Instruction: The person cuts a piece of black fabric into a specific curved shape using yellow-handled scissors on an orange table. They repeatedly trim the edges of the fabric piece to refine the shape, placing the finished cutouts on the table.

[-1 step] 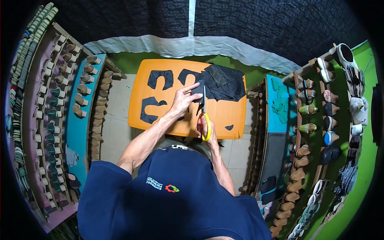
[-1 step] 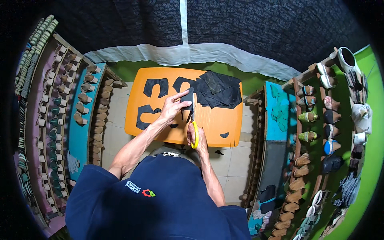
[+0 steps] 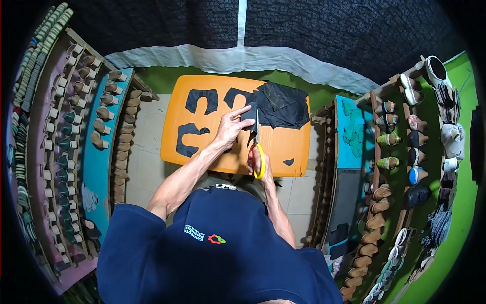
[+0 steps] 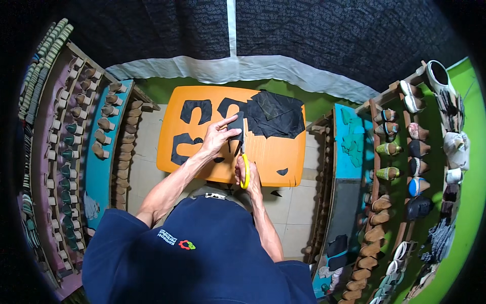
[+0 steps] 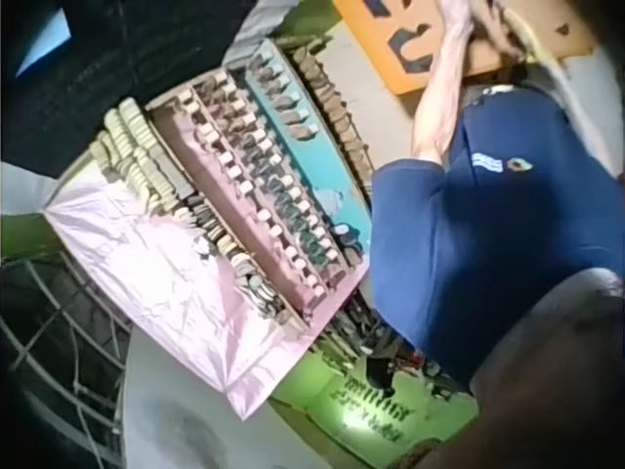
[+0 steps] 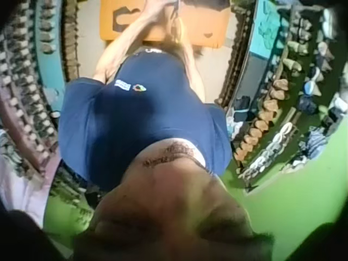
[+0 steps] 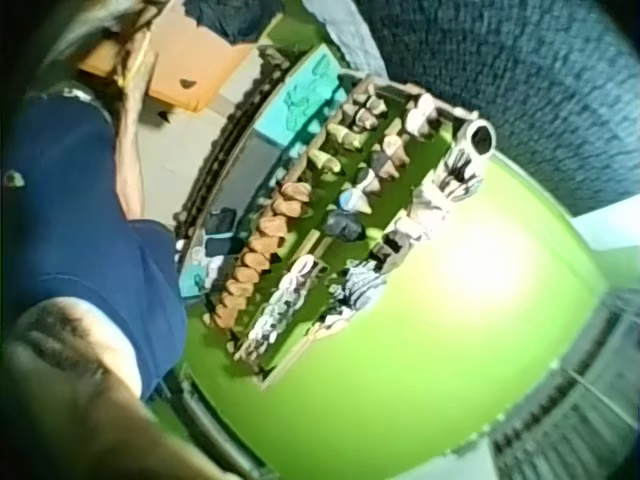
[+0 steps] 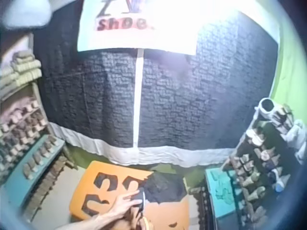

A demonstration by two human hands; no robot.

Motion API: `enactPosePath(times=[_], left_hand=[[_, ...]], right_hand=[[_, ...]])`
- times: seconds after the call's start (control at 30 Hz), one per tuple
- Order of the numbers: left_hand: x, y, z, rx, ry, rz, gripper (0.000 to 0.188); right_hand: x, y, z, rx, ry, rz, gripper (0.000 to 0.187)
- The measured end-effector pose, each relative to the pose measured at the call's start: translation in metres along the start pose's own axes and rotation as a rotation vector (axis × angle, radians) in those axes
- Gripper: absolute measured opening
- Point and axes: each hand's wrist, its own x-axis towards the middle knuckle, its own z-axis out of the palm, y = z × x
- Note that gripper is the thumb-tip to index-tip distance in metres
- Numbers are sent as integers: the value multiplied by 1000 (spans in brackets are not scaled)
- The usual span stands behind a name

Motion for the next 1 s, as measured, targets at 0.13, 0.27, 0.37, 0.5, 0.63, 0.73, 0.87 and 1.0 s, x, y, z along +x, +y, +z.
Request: enactPosePath(times=[0.13, 0.27, 0.37, 0.5, 0.63, 0.73, 0.87, 1.0], left_hand=[[2, -6, -5, 94, -12, 12, 59], [5, -13, -10, 93, 7, 27, 58], [4, -17, -9, 67, 19, 34, 58], [1, -14, -2, -21, 41, 23, 61], [0, -8, -7, -8, 23, 16, 66], [-3, 6, -13, 53, -43, -31, 69], [-5, 18, -15, 4, -70, -33, 73], [3, 8, -39, 308, -271, -69, 96]], right_hand=[[-2, -5, 1, -2, 5, -15, 55], [-5, -9, 8, -12, 47, -12, 52], [-8, -13, 11, -12, 82, -22, 51], [-7, -8, 10, 27, 91, 19, 49], [-1, 3, 9, 55, 113, 5, 51], [8, 17, -1, 91, 173, 0, 57], [9, 9, -11, 154, 274, 5, 55], [14, 7, -19, -1, 417, -180, 43]])
